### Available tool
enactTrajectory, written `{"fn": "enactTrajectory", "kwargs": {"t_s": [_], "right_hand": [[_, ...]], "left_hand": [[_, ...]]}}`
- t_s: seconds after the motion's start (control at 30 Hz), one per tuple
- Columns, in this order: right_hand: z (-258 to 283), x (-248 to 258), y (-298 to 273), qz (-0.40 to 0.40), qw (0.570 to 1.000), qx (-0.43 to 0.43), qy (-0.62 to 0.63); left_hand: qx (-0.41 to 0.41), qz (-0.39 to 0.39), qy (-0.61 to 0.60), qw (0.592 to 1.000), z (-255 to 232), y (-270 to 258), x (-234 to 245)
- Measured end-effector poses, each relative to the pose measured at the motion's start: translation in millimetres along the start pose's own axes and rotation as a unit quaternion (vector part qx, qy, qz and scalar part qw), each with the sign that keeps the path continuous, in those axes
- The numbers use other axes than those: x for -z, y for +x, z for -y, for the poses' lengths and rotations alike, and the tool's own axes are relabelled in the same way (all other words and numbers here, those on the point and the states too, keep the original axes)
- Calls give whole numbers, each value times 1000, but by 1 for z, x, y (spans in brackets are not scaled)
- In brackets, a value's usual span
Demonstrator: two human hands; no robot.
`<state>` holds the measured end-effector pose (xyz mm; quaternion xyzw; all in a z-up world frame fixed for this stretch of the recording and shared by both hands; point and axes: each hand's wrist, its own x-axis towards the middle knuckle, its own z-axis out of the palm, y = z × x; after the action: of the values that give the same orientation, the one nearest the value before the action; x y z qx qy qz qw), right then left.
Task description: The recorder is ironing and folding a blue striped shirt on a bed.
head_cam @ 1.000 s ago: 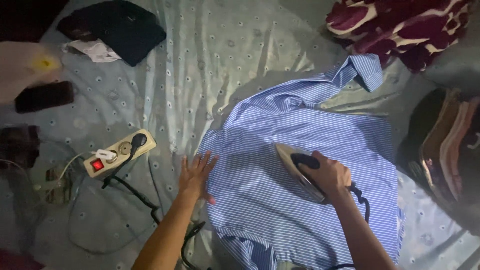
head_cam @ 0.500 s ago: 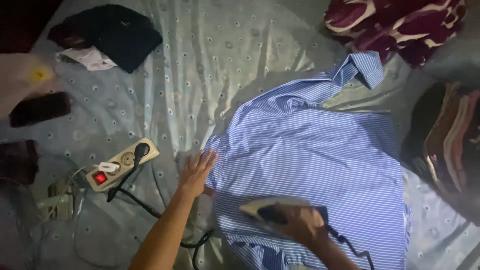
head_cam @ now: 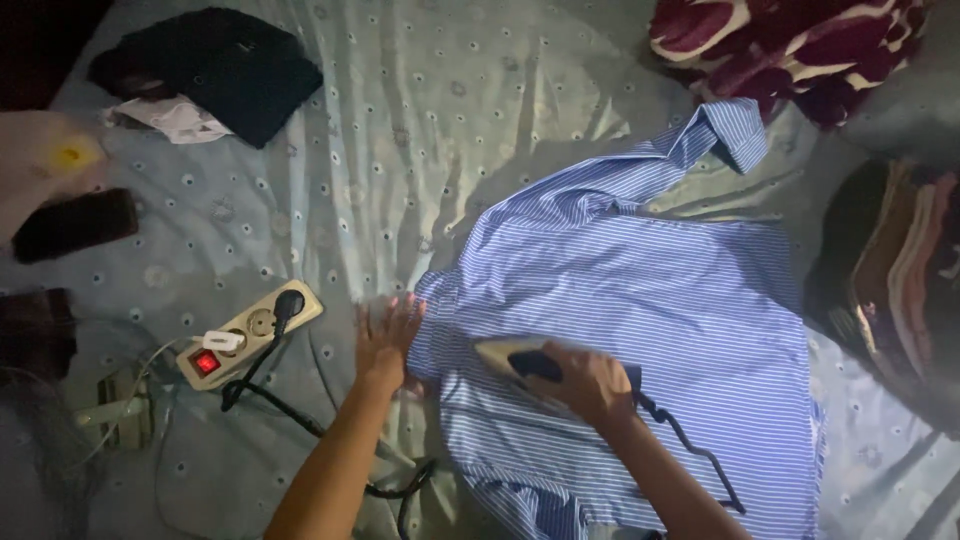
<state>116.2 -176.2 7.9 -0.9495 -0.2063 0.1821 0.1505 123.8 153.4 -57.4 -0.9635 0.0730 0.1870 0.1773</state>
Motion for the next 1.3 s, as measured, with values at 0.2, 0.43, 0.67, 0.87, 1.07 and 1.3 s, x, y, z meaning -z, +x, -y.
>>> {"fn": "enactTrajectory", "kwargs": {"t_s": [0.2,0.43,0.67,0.87,1.07,1.3], "right_hand": [[27,22,16,24,990,-141,19],[35,7,-5,11,989,-141,53],[19,-46,-44,-54,976,189,95],[14,-38,-43,33,987,149,-47],[16,-3,-20,16,996,-60,62],[24,1,-16,-15,989,-139,53]], "left_hand": [[2,154,-148,977,15,-8,30],[42,-75,-448,890,17,36,-75],[287,170,-456,825,4,6,-33],[130,39,-442,887,20,27,-118],[268,142,-853,425,30,7,-115],[261,71,-901,338,46,-3,-109]]}}
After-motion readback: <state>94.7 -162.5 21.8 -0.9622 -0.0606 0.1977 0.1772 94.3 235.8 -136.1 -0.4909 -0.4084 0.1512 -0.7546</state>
